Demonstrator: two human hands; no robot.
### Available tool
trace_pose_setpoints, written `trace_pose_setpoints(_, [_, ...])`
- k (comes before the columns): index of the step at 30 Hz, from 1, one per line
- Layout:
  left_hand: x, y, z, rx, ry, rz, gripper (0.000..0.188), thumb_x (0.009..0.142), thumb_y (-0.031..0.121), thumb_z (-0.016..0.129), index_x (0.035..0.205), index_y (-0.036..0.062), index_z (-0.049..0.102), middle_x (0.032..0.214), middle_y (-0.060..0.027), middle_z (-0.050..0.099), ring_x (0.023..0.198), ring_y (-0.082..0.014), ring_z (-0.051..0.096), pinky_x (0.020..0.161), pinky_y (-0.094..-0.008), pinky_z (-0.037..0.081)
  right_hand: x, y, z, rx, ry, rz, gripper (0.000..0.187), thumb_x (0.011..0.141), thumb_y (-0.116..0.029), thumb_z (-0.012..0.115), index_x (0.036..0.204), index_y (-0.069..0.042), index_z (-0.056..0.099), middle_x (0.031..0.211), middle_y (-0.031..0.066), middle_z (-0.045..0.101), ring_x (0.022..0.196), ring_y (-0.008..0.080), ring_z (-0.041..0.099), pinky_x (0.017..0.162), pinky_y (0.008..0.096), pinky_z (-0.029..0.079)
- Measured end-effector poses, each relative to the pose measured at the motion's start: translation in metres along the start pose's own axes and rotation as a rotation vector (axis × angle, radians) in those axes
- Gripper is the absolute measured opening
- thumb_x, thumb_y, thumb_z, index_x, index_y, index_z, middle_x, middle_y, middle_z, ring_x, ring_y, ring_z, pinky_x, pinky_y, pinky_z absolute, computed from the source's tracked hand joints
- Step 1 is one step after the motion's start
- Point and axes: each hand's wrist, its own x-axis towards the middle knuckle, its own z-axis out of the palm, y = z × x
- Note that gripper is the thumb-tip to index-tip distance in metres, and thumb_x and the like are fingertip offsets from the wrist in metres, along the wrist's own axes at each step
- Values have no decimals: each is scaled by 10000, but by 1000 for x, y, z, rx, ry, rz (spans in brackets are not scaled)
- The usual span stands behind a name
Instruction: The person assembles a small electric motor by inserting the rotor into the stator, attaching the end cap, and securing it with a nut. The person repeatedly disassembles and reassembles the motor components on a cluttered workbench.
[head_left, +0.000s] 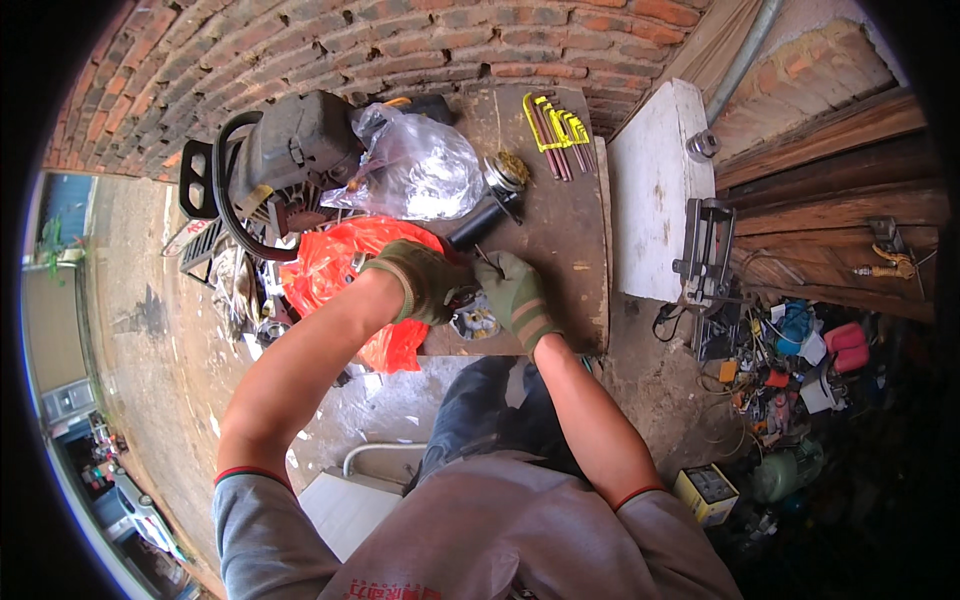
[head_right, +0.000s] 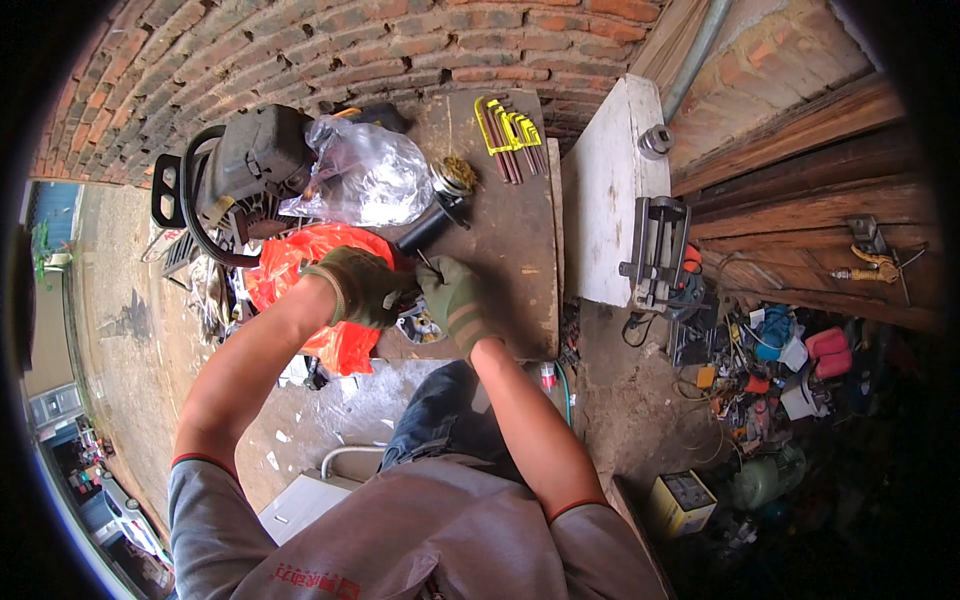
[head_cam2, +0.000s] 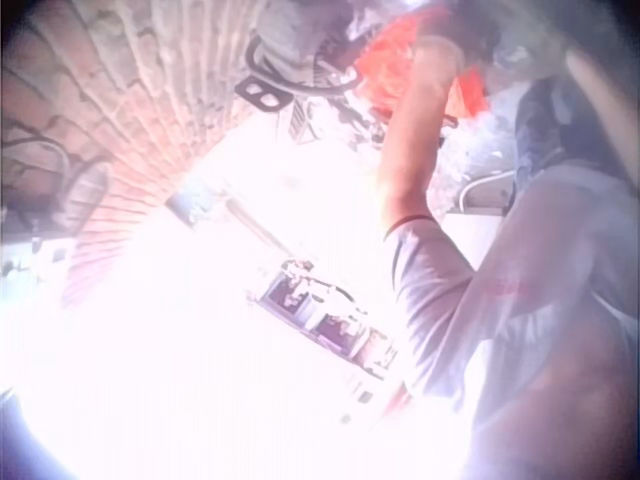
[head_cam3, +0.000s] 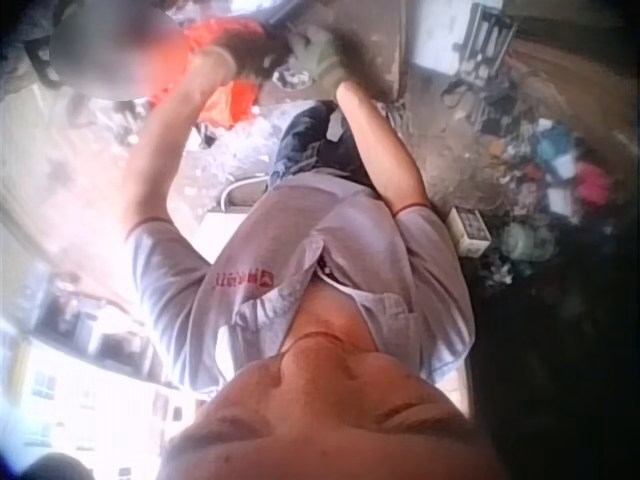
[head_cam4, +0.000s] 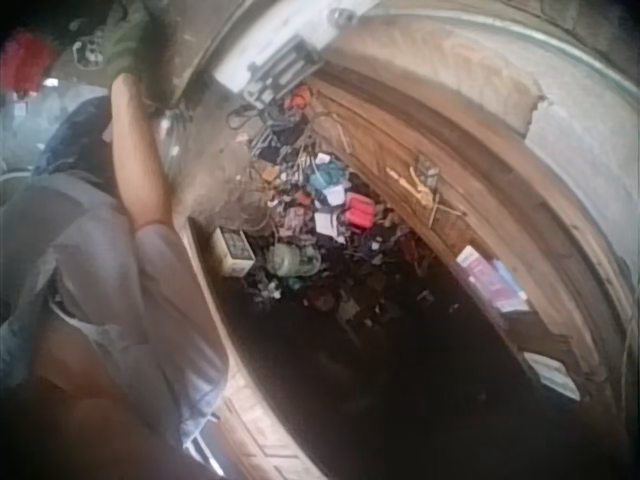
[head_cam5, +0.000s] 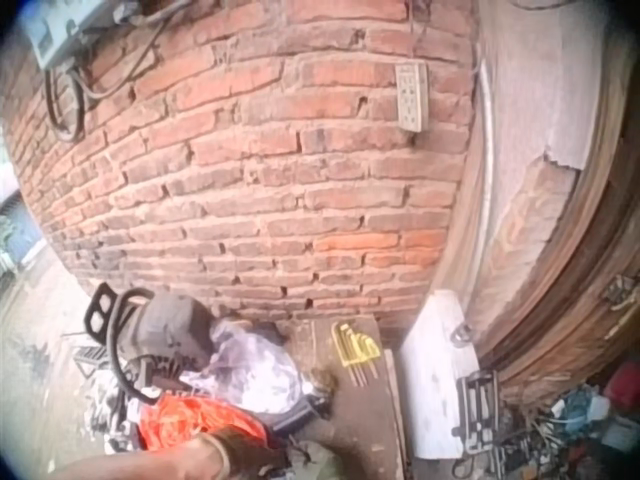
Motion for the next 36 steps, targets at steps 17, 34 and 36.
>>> trace_pose_setpoints(17, [-7,-20,11,-202,81,3,816,762,480,817,1452,161,519,1188,-191,712,1130,-412,664,946,-488,525,6,-21,-33,160,-236,-11,198,978,-191,681,1002,5,691,827,77,683,741,135,608,693,323,524])
trace_pose_setpoints(34, [27,-90,200,-1553,689,1,740,871,174,849,1457,-4,435,1037,-52,642,958,-156,632,845,-306,526,6,12,-13,-22,-187,-263,223,968,-225,695,1077,-30,697,958,206,738,839,324,729,752,403,566])
trace_pose_setpoints(36, [9,-48,148,-1297,757,-210,771,871,173,851,1477,-13,411,1091,-60,641,986,-168,631,875,-309,523,5,12,-16,21,-179,-236,222,971,-218,690,1083,-26,694,945,201,737,826,308,722,756,394,564])
